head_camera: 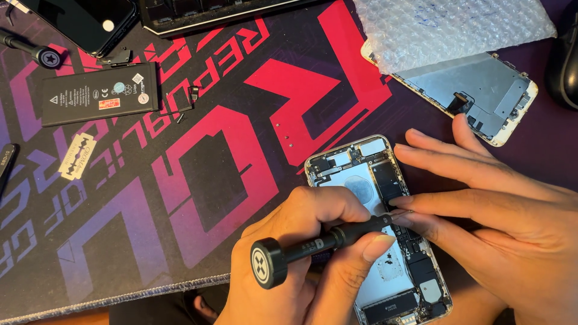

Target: Reassembling internal components of a smartphone using precision tools like screwdrivers and tweezers.

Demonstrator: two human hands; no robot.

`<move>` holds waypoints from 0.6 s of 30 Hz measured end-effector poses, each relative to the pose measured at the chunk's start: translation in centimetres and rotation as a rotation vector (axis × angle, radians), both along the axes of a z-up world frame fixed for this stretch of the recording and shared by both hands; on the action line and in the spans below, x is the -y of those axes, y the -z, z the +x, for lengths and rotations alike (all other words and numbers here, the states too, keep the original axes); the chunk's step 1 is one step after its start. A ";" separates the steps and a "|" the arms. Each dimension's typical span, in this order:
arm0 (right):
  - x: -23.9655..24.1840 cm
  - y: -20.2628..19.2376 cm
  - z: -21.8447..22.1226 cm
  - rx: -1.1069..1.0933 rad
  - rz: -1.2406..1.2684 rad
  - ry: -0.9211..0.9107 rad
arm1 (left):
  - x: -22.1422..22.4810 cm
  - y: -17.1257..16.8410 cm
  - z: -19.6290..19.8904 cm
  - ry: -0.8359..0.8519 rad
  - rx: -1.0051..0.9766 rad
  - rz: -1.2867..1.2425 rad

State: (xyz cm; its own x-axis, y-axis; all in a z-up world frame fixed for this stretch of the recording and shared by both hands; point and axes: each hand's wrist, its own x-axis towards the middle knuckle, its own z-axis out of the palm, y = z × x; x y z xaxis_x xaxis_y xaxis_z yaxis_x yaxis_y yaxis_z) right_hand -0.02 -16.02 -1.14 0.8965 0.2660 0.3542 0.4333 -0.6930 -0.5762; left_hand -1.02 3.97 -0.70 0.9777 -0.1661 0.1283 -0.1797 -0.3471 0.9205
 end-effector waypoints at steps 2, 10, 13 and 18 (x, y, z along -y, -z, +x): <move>0.1 0.1 0.0 0.001 0.002 -0.001 | 0.0 -0.2 0.1 0.012 -0.010 -0.006; -0.1 -0.2 0.0 -0.015 -0.023 0.015 | -0.1 -0.1 0.0 0.021 -0.017 -0.021; -0.3 -0.2 0.0 -0.019 -0.016 0.029 | 0.0 -0.1 0.0 0.006 -0.002 -0.022; -0.2 0.0 0.0 0.009 -0.023 0.039 | 0.6 -0.5 -0.2 -0.067 -0.060 -0.139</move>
State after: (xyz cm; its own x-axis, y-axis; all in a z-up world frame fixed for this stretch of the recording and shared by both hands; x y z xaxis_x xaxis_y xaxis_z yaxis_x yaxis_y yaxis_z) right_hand -0.06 -15.79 -1.16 0.9034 0.2388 0.3562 0.4104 -0.7227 -0.5562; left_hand -1.22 3.33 -0.21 0.9926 -0.0851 0.0864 -0.1036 -0.2251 0.9688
